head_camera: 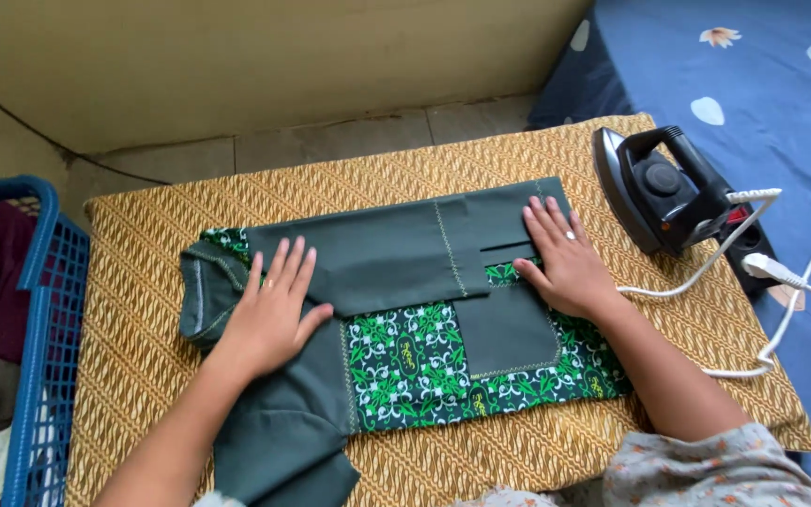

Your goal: The recorder irons a patterned shirt and then folds it neatly.

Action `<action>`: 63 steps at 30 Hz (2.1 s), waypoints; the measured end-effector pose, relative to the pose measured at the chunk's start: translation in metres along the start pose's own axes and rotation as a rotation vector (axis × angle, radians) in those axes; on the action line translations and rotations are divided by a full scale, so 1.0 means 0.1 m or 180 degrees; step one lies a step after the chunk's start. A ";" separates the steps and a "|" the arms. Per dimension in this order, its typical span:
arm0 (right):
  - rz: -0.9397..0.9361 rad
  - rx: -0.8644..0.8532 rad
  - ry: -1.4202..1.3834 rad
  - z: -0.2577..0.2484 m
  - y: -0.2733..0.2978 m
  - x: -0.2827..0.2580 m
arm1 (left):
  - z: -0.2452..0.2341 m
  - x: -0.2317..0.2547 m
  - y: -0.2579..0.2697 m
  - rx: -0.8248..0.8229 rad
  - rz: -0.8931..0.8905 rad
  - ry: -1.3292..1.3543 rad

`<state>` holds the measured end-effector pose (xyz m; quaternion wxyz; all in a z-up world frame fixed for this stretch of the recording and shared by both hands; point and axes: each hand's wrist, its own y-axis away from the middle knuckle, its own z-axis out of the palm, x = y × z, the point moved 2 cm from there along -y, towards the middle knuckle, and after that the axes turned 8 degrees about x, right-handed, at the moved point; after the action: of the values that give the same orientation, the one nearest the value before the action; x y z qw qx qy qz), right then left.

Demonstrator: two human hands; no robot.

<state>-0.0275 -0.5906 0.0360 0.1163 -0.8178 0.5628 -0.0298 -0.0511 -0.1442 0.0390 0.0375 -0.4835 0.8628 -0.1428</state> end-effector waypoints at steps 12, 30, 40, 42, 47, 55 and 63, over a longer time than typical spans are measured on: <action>-0.1193 0.0323 -0.1218 -0.57 0.40 -0.79 | -0.56 1.02 0.29 -0.0825 0.1156 0.1638; -0.1035 -0.1440 -0.0838 -0.74 0.51 -0.85 | -0.80 0.93 0.43 -0.1520 0.0769 0.0986; 0.1189 -0.2043 -0.0854 -1.03 0.25 -0.10 | -1.18 0.28 0.45 -0.1936 -0.1368 0.0593; 0.1066 -0.1544 -0.1346 -0.66 0.31 0.41 | -1.06 -0.01 0.50 -0.1607 -0.1426 0.1027; 0.1036 -0.0509 -0.2347 -0.47 0.12 0.74 | -1.07 -0.50 0.34 -0.1210 -0.1924 0.1274; 0.2389 -0.0203 -0.2711 -0.06 0.00 0.85 | -0.71 -1.17 0.11 0.0232 -0.2671 0.1866; 0.1991 0.0915 -0.2067 0.07 0.00 0.71 | 0.02 -1.85 0.36 0.0449 -0.3633 0.4646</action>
<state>-0.0005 -0.6554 0.0235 0.4017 -0.5516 0.7069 0.1862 0.0171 0.0291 0.0130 -0.5614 -0.6218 0.2935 -0.4606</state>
